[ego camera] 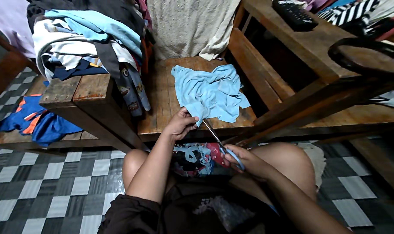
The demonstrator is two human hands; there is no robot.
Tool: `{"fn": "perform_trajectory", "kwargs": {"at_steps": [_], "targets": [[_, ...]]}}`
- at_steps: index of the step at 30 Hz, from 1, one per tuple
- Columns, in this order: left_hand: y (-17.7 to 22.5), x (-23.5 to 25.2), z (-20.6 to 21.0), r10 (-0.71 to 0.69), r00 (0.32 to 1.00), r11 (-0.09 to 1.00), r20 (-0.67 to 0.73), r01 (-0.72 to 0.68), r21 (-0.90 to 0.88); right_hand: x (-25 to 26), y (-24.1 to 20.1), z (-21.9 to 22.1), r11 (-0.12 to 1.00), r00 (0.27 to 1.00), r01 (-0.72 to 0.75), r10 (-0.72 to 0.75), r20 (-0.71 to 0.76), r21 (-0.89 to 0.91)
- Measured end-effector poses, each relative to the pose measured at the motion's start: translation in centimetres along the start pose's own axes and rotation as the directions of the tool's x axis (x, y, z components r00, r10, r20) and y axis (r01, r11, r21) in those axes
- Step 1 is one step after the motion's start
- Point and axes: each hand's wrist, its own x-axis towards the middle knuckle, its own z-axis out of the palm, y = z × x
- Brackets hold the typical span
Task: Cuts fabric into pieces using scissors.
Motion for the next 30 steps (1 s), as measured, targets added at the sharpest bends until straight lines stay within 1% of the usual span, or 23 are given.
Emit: {"fn": "perform_trajectory", "kwargs": {"at_steps": [3, 8, 12, 23, 30], "targets": [[0.3, -0.4, 0.0, -0.022, 1.0, 0.999, 0.009, 0.022, 0.024, 0.3, 0.1, 0.0, 1.0, 1.0, 0.022, -0.021, 0.022, -0.017], [0.2, -0.6, -0.4, -0.006, 0.999, 1.0, 0.053, 0.006, -0.003, 0.7, -0.1, 0.2, 0.993, 0.995, 0.095, -0.093, 0.031, -0.074], [-0.1, -0.6, -0.5, -0.017, 0.996, 1.0, 0.09, 0.018, -0.012, 1.3, -0.6, 0.8, 0.991, 0.992, 0.123, -0.121, 0.025, -0.057], [-0.5, -0.4, -0.2, -0.02, 0.993, 1.0, 0.116, 0.021, -0.012, 2.1, -1.6, 1.7, 0.997, 0.996, 0.078, -0.078, -0.036, -0.01], [-0.8, -0.3, 0.2, -0.005, 0.995, 1.0, 0.095, 0.007, -0.02, 2.0, -1.7, 1.8, 0.998, 0.998, 0.061, -0.061, -0.029, 0.019]]}}
